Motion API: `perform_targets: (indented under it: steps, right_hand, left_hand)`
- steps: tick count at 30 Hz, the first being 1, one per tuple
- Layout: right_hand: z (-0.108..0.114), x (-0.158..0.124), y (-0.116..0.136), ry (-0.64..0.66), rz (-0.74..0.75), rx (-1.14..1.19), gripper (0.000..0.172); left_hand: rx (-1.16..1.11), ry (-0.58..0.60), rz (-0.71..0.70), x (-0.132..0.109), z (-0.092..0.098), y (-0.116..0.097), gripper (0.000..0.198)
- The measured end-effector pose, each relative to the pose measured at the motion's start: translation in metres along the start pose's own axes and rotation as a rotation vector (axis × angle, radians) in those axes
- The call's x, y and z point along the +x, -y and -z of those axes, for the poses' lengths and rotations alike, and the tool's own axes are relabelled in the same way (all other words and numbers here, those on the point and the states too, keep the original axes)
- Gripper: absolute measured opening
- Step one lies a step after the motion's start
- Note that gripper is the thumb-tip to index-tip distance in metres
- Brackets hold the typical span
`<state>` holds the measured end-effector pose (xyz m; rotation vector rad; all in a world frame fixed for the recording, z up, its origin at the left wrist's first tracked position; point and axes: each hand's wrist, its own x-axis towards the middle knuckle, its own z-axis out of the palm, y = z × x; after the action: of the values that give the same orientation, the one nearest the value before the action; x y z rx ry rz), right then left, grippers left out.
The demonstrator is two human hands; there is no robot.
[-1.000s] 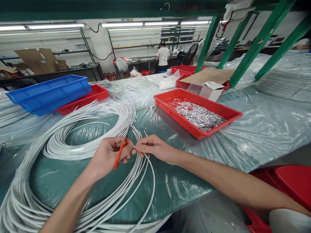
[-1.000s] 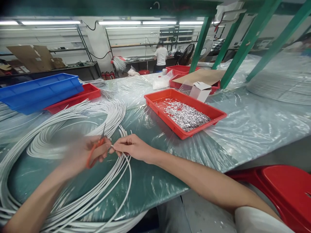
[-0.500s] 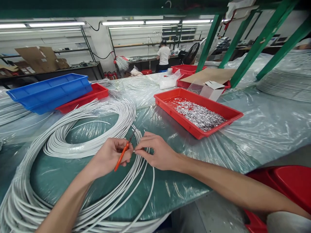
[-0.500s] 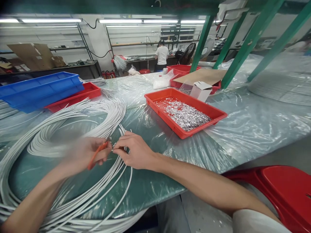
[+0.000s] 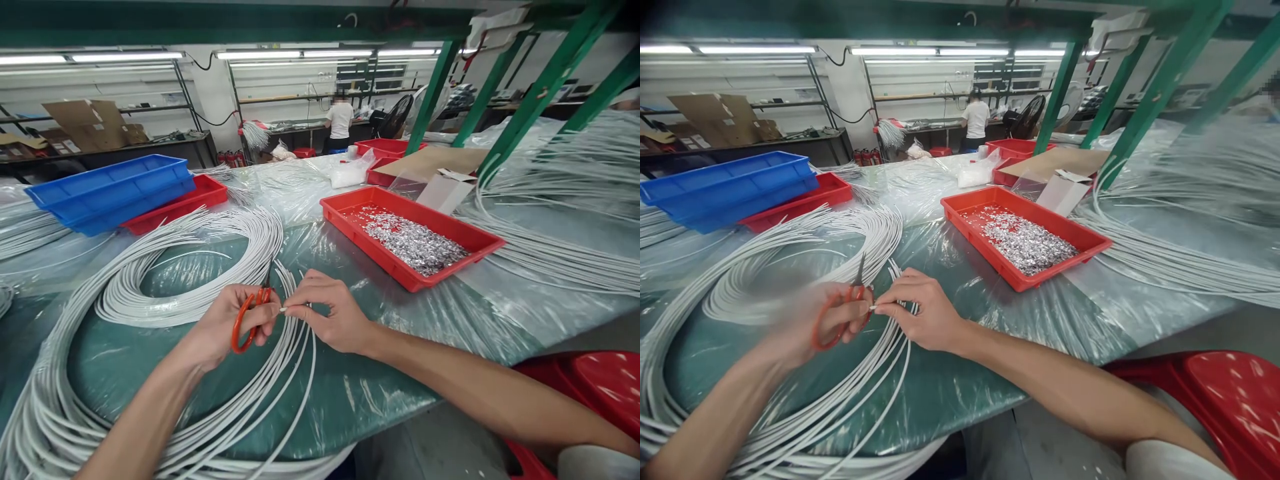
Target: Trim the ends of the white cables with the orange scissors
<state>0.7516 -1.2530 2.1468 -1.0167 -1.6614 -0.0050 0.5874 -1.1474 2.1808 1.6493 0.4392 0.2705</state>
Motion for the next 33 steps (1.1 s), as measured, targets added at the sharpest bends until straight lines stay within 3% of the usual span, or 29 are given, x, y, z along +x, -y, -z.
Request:
perform_targets:
  steps: [7, 14, 25, 33]
  right_hand:
    - [0.002, 0.001, -0.004, 0.065, 0.054, -0.182, 0.019]
    - [0.001, -0.002, -0.008, 0.095, 0.100, -0.327, 0.023]
    - [-0.003, -0.002, -0.004, -0.020, 0.138, -0.270, 0.019]
    - [-0.007, -0.005, 0.000, -0.065, 0.031, -0.324, 0.016]
  left_hand:
    - [0.209, -0.070, -0.007, -0.005, -0.005, -0.016, 0.006]
    - [0.323, -0.180, 0.003, -0.004, -0.016, -0.017, 0.005]
    - [0.260, -0.249, -0.088, -0.004, -0.021, -0.009, 0.006]
    - [0.196, -0.307, -0.143, -0.001, -0.024, -0.004, 0.007]
